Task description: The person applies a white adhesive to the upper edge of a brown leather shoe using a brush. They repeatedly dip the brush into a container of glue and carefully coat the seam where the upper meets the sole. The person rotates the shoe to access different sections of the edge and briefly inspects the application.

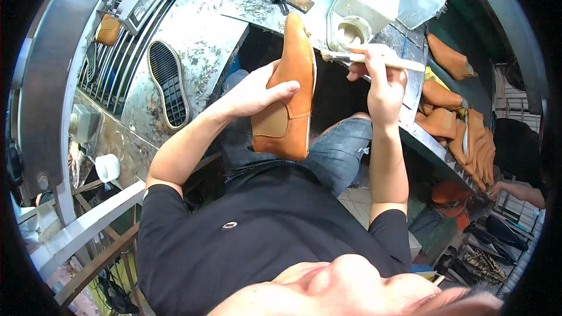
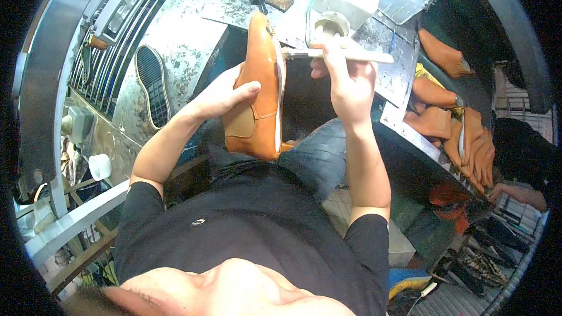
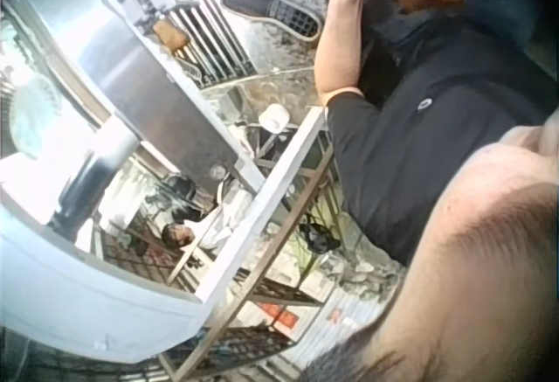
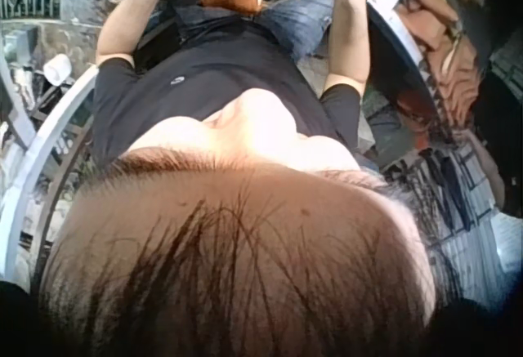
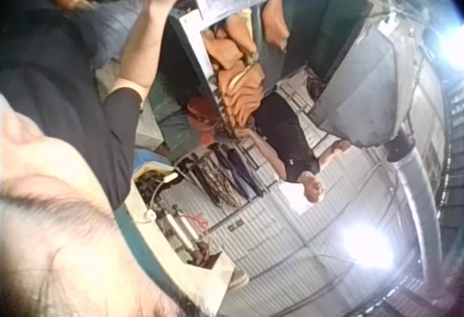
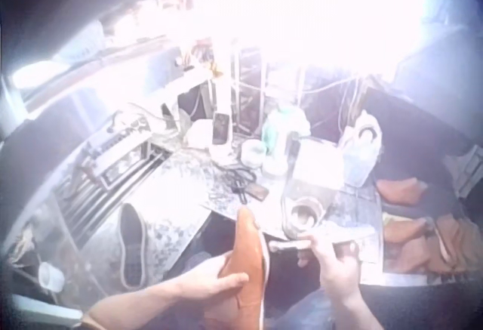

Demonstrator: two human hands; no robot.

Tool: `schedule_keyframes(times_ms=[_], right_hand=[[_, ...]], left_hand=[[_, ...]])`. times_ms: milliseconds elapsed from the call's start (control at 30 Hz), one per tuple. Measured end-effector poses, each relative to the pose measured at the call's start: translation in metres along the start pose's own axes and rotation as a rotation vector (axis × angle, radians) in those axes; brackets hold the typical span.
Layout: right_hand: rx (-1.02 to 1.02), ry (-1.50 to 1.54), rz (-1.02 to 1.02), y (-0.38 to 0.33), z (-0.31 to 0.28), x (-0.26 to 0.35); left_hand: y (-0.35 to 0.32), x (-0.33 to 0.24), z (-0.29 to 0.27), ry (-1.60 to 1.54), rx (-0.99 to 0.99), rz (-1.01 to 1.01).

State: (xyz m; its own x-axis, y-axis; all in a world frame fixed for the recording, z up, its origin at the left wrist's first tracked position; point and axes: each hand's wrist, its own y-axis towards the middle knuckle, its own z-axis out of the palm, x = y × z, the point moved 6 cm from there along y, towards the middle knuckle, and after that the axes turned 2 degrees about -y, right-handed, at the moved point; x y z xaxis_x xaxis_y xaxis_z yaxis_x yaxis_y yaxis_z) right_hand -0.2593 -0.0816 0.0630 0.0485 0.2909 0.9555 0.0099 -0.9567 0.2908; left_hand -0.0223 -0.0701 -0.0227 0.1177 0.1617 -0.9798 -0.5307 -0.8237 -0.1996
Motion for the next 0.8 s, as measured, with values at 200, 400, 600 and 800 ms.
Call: schedule_keyframes(times_ms=[200, 400, 600, 800], right_hand=[[0.072, -0.114, -0.032, 0.022, 0.015, 0.012], [0.214, -0.172, -0.074, 0.023, 0.022, 0.001], [0.192, -0.392, -0.26, 0.0, 0.023, 0.006], [0.162, -0.375, -0.259, -0.016, 0.027, 0.001]], left_hand=[[0.0, 0.0, 0.002, 0.063, -0.005, -0.003], [0.003, -0.003, 0.005, -0.024, 0.014, 0.029], [0.007, 0.007, 0.005, -0.153, 0.045, 0.006], [0.009, 0.011, 0.007, -0.424, 0.081, -0.052]])
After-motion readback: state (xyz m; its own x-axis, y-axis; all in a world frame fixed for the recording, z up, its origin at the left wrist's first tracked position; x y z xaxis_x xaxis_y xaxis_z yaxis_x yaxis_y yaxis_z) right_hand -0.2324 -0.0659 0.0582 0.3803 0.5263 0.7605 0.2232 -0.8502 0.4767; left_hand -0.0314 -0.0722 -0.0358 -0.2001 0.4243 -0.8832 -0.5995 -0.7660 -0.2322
